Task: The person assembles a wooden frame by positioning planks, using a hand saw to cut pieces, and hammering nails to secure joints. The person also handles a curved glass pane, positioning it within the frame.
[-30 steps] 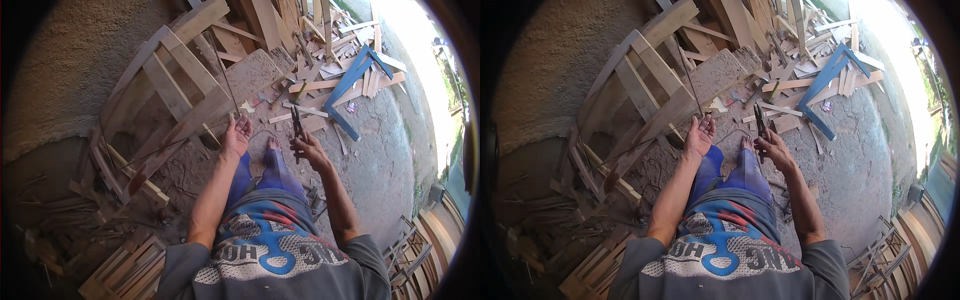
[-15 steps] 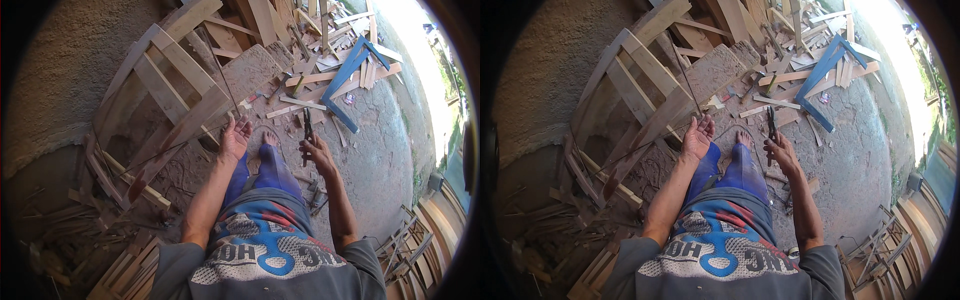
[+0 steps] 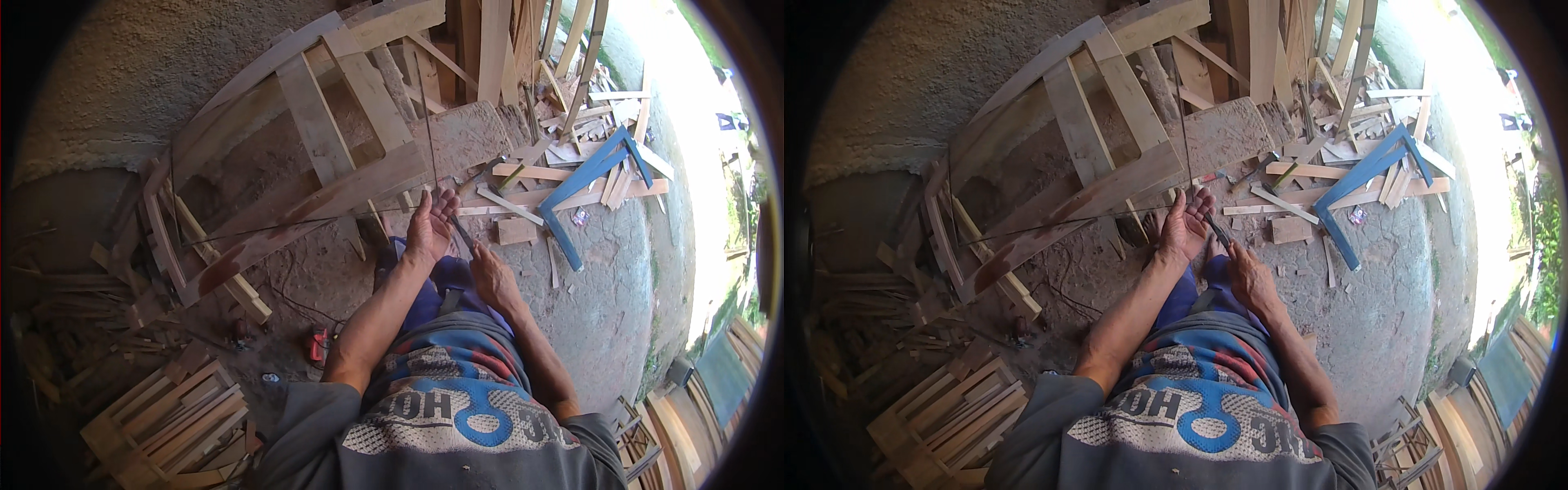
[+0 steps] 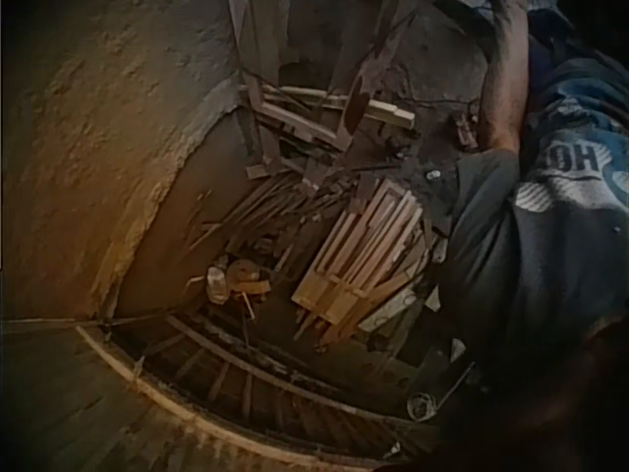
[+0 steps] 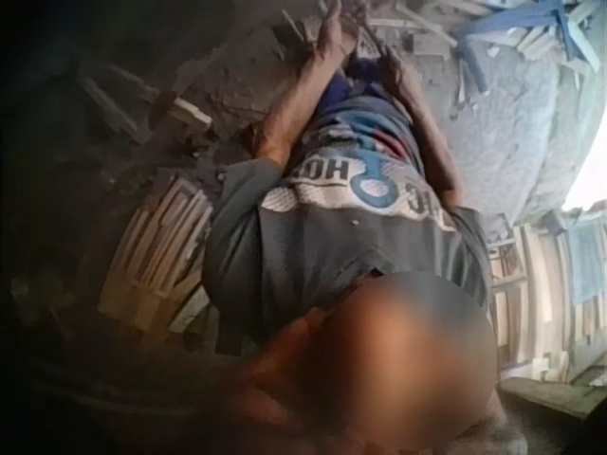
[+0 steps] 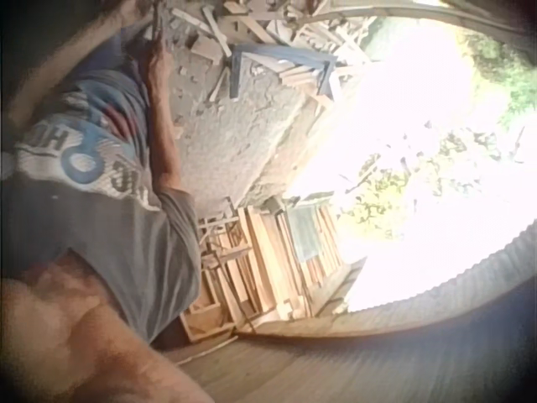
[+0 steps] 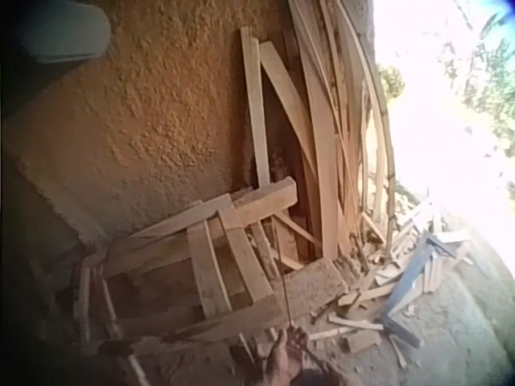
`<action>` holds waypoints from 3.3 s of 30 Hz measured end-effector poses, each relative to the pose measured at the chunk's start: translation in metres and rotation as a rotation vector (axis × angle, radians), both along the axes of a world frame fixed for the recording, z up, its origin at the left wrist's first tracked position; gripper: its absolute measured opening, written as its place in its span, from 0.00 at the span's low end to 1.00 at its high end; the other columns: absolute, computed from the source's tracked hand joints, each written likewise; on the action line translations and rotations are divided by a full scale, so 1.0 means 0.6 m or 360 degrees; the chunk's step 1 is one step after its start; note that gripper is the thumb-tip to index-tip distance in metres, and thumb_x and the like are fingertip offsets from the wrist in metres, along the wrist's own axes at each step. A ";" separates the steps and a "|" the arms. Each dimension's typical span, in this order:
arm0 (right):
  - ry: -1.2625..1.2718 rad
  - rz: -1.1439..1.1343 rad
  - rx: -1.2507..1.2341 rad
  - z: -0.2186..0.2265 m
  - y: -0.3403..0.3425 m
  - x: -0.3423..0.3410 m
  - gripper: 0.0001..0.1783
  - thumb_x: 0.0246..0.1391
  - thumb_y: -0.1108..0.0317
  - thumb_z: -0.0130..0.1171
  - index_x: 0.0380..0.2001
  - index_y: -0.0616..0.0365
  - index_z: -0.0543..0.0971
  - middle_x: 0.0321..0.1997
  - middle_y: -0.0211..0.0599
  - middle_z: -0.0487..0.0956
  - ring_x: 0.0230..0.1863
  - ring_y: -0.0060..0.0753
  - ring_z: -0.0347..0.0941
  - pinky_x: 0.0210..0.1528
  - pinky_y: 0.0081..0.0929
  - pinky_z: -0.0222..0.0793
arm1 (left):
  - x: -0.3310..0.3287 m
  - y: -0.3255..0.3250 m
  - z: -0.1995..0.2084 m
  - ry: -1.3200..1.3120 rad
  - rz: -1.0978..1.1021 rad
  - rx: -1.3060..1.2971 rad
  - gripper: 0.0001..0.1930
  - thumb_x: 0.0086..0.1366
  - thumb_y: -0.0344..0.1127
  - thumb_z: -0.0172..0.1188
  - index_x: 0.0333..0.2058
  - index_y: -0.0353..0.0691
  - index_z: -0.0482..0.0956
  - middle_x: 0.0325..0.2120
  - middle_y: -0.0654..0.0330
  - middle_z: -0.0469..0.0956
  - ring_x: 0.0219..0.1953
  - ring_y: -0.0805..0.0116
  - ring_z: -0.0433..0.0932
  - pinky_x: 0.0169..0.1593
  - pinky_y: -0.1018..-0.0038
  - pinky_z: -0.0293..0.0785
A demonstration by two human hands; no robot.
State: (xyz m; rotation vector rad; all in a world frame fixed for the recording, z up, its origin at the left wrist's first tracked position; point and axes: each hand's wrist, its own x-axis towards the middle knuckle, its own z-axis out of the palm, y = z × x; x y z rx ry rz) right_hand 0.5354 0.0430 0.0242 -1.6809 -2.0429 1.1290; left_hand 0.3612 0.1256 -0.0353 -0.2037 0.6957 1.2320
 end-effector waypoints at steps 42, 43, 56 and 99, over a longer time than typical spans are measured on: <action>-0.0089 0.0027 -0.0269 0.027 0.062 -0.010 0.15 0.68 0.64 0.40 0.52 0.57 0.70 0.37 0.63 0.76 0.42 0.67 0.73 0.44 0.55 0.66 | 0.025 0.014 0.012 -0.0076 0.0245 -0.0053 0.22 0.60 0.52 0.67 0.43 0.40 0.79 0.36 0.60 0.83 0.39 0.66 0.82 0.46 0.71 0.77; -0.0101 0.0017 -0.0271 0.026 0.061 -0.010 0.15 0.68 0.63 0.40 0.52 0.57 0.70 0.37 0.63 0.75 0.42 0.67 0.73 0.44 0.55 0.67 | 0.025 0.014 0.013 -0.0071 0.0244 -0.0061 0.22 0.60 0.52 0.67 0.43 0.40 0.79 0.36 0.60 0.83 0.39 0.66 0.82 0.46 0.70 0.77; 0.0019 0.0025 -0.0262 0.031 0.067 -0.008 0.14 0.69 0.63 0.41 0.49 0.59 0.70 0.37 0.64 0.76 0.42 0.68 0.73 0.42 0.55 0.66 | 0.026 0.015 0.017 -0.0069 0.0264 -0.0066 0.23 0.63 0.51 0.65 0.46 0.38 0.76 0.38 0.58 0.81 0.38 0.67 0.80 0.47 0.71 0.77; -0.0087 -0.0120 -0.0293 0.030 0.033 -0.042 0.20 0.65 0.66 0.42 0.59 0.55 0.67 0.40 0.62 0.76 0.43 0.66 0.74 0.44 0.54 0.68 | 0.009 0.011 -0.003 -0.0151 0.0119 0.0012 0.23 0.63 0.49 0.64 0.46 0.35 0.77 0.40 0.55 0.81 0.43 0.62 0.81 0.48 0.68 0.78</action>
